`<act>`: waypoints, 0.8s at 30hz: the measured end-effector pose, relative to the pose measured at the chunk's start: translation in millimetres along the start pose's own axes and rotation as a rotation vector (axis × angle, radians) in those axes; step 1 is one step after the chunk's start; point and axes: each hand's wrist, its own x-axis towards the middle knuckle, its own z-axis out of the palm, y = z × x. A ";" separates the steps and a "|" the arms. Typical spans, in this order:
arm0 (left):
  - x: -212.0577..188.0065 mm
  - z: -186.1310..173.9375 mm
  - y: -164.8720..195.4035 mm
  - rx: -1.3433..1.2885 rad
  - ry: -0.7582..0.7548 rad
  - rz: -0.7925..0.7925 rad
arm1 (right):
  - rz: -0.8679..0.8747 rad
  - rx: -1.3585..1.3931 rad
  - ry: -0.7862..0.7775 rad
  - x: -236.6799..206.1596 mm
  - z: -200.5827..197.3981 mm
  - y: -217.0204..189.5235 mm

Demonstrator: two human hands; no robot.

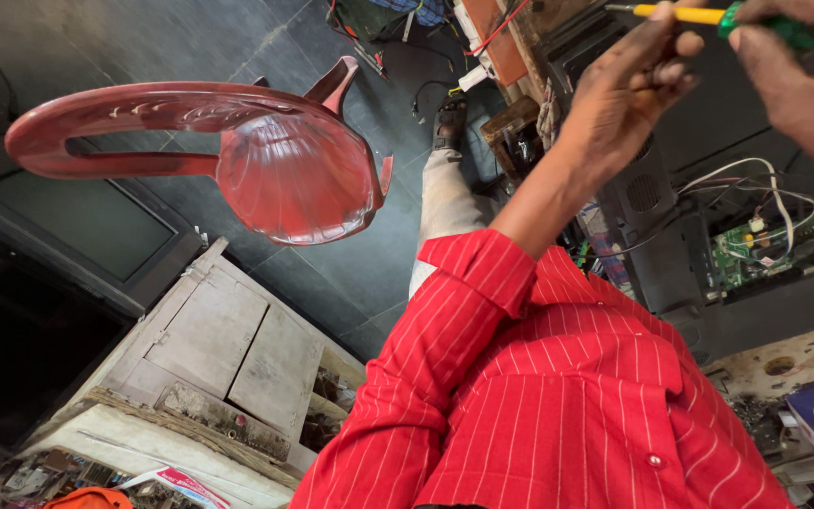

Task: The person works on the back of a CRT television, connecting wires to the circuit board and then using a screwdriver to tighten screws along the rear casing. The person moves a plastic chair to reposition the TV and continues securing the casing.

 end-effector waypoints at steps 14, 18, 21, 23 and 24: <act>0.6 19.4 -17.3 -0.075 0.095 0.059 | -0.604 -1.100 -0.003 -4.8 -12.3 -6.2; 3.8 18.6 -22.4 -0.139 -0.068 0.099 | -0.549 -1.039 0.000 -6.2 -10.8 -19.1; 12.7 18.9 -25.5 -0.061 0.023 0.102 | -0.341 -0.498 -0.020 -11.1 -7.9 -28.7; 15.0 21.3 -27.6 -0.061 0.070 0.132 | -0.313 -0.454 -0.023 -11.0 -7.2 -32.8; 13.8 21.5 -26.7 -0.049 0.067 0.123 | -0.311 -0.466 -0.031 -10.2 -7.2 -33.9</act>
